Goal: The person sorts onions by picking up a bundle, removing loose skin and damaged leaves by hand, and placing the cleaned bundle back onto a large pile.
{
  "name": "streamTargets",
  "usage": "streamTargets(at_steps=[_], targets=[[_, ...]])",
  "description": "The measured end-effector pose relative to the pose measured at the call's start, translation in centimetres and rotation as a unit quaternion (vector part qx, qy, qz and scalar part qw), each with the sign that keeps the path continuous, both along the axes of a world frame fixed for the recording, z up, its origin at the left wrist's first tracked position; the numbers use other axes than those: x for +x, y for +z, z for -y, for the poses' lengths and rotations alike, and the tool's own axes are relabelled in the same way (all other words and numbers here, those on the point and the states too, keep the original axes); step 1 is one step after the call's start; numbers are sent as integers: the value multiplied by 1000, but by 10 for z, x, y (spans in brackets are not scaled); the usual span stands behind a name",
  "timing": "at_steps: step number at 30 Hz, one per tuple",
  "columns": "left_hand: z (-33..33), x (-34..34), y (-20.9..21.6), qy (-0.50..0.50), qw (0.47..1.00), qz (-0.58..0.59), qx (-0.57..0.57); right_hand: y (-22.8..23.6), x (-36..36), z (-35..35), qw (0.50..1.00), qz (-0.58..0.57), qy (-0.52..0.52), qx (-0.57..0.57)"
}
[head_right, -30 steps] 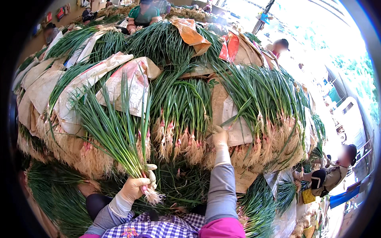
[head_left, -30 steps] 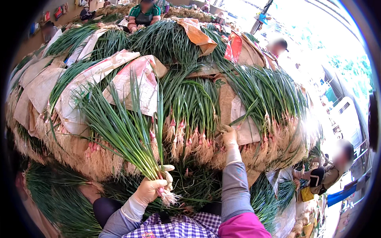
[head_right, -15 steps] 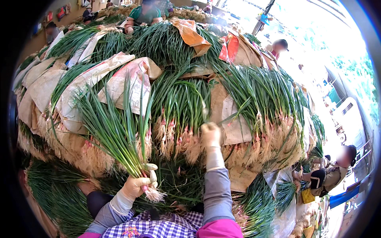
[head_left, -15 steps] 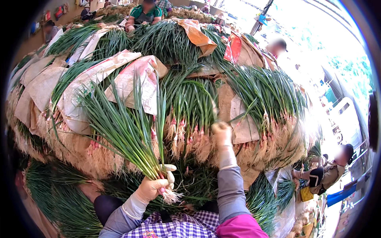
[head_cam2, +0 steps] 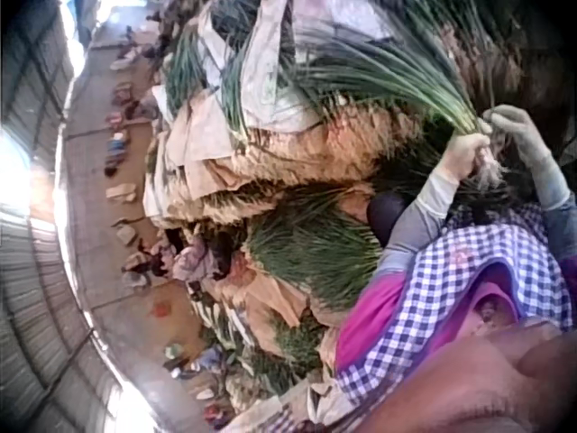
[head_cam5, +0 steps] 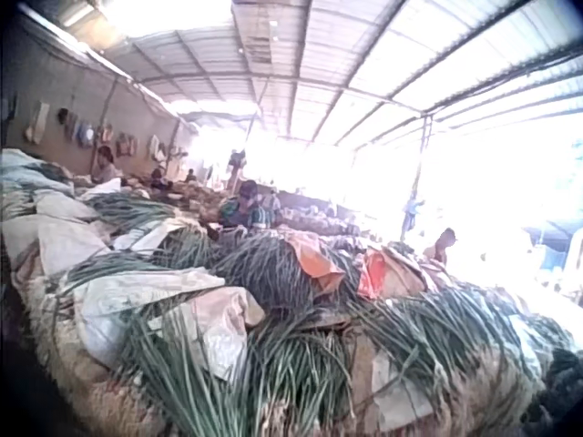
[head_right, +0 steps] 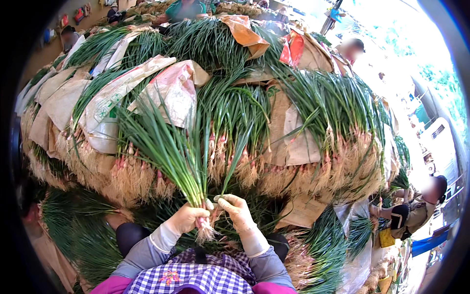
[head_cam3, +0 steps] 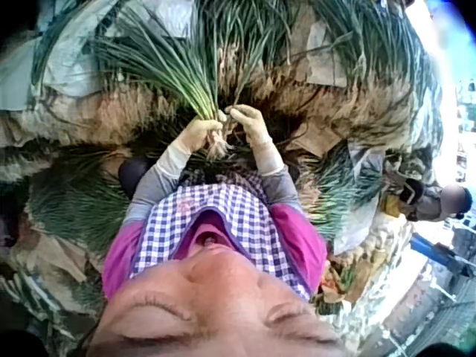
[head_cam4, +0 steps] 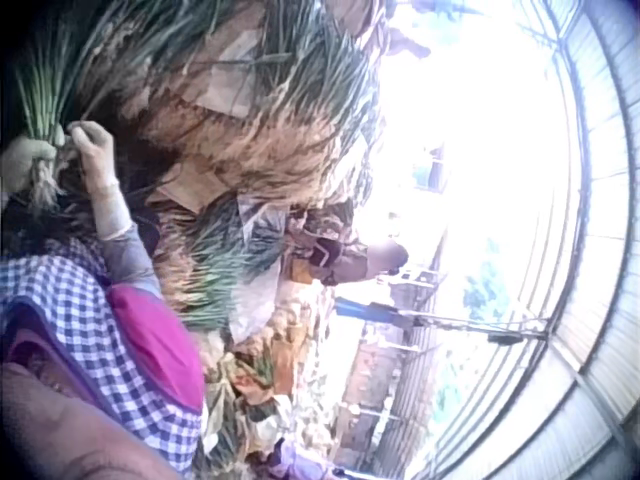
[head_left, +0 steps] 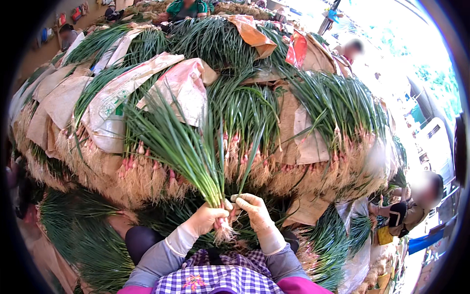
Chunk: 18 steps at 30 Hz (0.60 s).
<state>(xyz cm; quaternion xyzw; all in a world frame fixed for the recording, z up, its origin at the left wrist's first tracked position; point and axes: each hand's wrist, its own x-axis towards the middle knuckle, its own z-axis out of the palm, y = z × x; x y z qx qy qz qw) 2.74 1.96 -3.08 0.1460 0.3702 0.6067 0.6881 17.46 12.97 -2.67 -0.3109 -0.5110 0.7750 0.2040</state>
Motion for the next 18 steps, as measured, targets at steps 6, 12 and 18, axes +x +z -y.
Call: streamTargets(at_steps=[6, 12, 18], targets=[[3, -4, -1, -41, 995, -75, -44, -6, -22, -1, 999, -38, -17, -31], [1, -5, 3, -60, 991, -104, -58, -12, -32, -8, 987, 80, -46, 131], [-4, 2, -14, 6, 998, -46, -42, -9, -35, 1, 995, 71, -35, 66]])
